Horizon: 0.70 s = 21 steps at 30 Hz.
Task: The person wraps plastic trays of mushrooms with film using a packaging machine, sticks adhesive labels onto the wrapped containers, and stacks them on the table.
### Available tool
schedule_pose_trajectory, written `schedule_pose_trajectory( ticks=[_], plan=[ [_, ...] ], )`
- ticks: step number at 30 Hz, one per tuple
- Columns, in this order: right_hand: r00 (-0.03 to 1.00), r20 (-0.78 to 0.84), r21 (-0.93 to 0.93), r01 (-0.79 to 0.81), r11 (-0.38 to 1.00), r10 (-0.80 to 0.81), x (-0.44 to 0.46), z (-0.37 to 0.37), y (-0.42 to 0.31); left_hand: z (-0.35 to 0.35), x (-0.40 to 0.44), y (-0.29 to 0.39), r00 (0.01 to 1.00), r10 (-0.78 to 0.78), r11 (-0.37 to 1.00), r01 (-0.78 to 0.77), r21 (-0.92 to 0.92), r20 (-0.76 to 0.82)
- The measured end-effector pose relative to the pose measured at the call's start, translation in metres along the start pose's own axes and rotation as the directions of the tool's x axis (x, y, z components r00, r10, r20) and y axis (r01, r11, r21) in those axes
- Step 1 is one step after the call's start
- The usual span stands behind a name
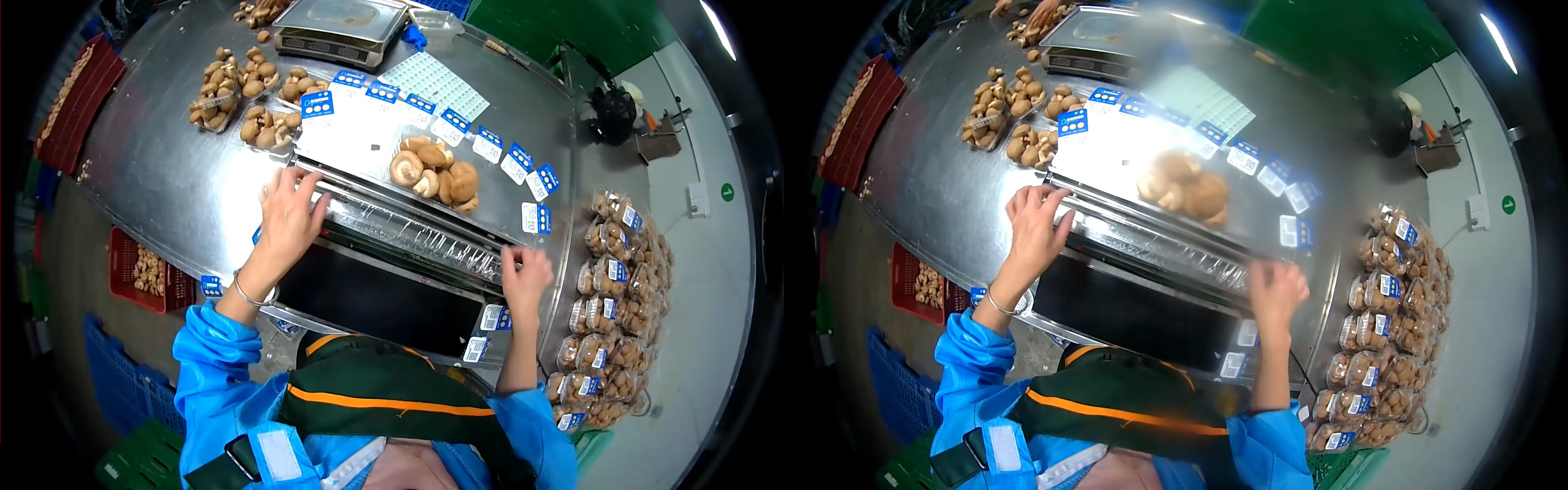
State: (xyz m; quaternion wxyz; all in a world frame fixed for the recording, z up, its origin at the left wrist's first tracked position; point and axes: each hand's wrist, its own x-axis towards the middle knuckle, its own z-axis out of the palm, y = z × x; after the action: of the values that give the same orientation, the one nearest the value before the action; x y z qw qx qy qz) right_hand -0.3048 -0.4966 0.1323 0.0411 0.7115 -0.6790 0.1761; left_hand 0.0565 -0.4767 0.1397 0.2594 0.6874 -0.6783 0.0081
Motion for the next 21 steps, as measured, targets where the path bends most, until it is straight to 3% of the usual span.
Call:
schedule_pose_trajectory(
  ticks=[1,3,4,6,7,8,9,11,12,13,14,15,16,17,18,19,20,21],
  plan=[
    [0.994,0.102,-0.107,-0.035,0.994,0.046,-0.014,-0.002,0.002,-0.005,-0.012,-0.001,1.0,-0.008,0.983,0.003,0.181,0.028],
    [0.972,0.219,-0.149,-0.057,0.987,0.089,-0.025,0.001,-0.007,0.005,-0.016,-0.003,0.996,-0.002,0.982,-0.015,0.186,0.088],
    [0.989,0.145,-0.221,0.017,0.975,0.016,-0.025,0.001,-0.02,0.015,-0.012,-0.002,0.997,0.027,0.976,-0.043,0.214,0.078],
    [0.967,0.249,-0.043,-0.049,0.998,0.058,-0.016,0.007,-0.017,0.034,-0.005,0.001,0.994,0.1,0.967,-0.107,0.232,0.041],
    [0.95,0.304,0.04,-0.089,0.995,0.073,-0.016,0.014,-0.012,0.039,0.0,0.001,0.99,0.078,0.978,-0.099,0.182,0.119],
    [0.968,0.24,0.163,-0.116,0.98,0.074,-0.017,0.025,-0.008,0.041,0.006,0.0,0.982,0.067,0.993,-0.084,0.085,0.176],
    [0.951,0.287,0.318,-0.209,0.925,0.117,-0.021,0.025,0.0,0.042,0.012,-0.001,0.969,0.064,0.998,-0.063,-0.011,0.238],
    [0.904,0.393,0.582,-0.386,0.716,0.168,-0.024,0.015,-0.001,0.031,0.022,-0.015,0.926,-0.009,0.939,0.137,-0.314,0.376],
    [0.694,0.674,0.584,-0.711,0.391,0.254,-0.028,-0.006,-0.003,0.016,0.022,-0.024,0.909,0.027,0.866,0.186,-0.464,0.415],
    [0.653,0.735,0.647,-0.756,0.102,0.181,-0.039,-0.018,-0.002,-0.005,0.023,-0.029,0.774,-0.048,0.777,0.426,-0.464,0.631],
    [0.626,0.774,0.63,-0.751,-0.197,0.091,-0.054,-0.026,0.002,-0.025,0.016,-0.029,0.647,-0.156,0.595,0.664,-0.452,0.747],
    [0.598,0.799,0.53,-0.746,-0.404,-0.055,-0.067,-0.029,0.006,-0.026,0.002,-0.051,0.529,-0.06,0.319,0.814,-0.486,0.847],
    [0.589,0.782,0.389,-0.717,-0.579,-0.204,-0.078,-0.032,0.01,-0.038,-0.011,-0.06,0.521,0.164,0.042,0.844,-0.534,0.837],
    [0.508,0.814,0.176,-0.679,-0.712,-0.283,-0.085,-0.044,0.004,-0.035,-0.028,-0.064,0.407,0.213,-0.357,0.879,-0.317,0.888],
    [0.553,0.666,0.106,-0.735,-0.67,-0.501,-0.083,-0.052,0.004,-0.034,-0.038,-0.063,0.442,0.469,-0.476,0.856,-0.203,0.765],
    [0.557,0.468,0.055,-0.793,-0.607,-0.686,-0.076,-0.058,0.002,-0.038,-0.035,-0.057,0.489,0.656,-0.5,0.852,-0.155,0.574],
    [0.676,0.329,0.162,-0.729,-0.665,-0.66,-0.054,-0.07,-0.005,-0.046,-0.013,-0.037,0.703,0.579,-0.58,0.711,-0.398,0.412],
    [0.765,0.184,0.251,-0.644,-0.723,-0.618,-0.019,-0.083,-0.015,-0.051,0.008,-0.023,0.852,0.485,-0.64,0.501,-0.583,0.199]
  ],
)
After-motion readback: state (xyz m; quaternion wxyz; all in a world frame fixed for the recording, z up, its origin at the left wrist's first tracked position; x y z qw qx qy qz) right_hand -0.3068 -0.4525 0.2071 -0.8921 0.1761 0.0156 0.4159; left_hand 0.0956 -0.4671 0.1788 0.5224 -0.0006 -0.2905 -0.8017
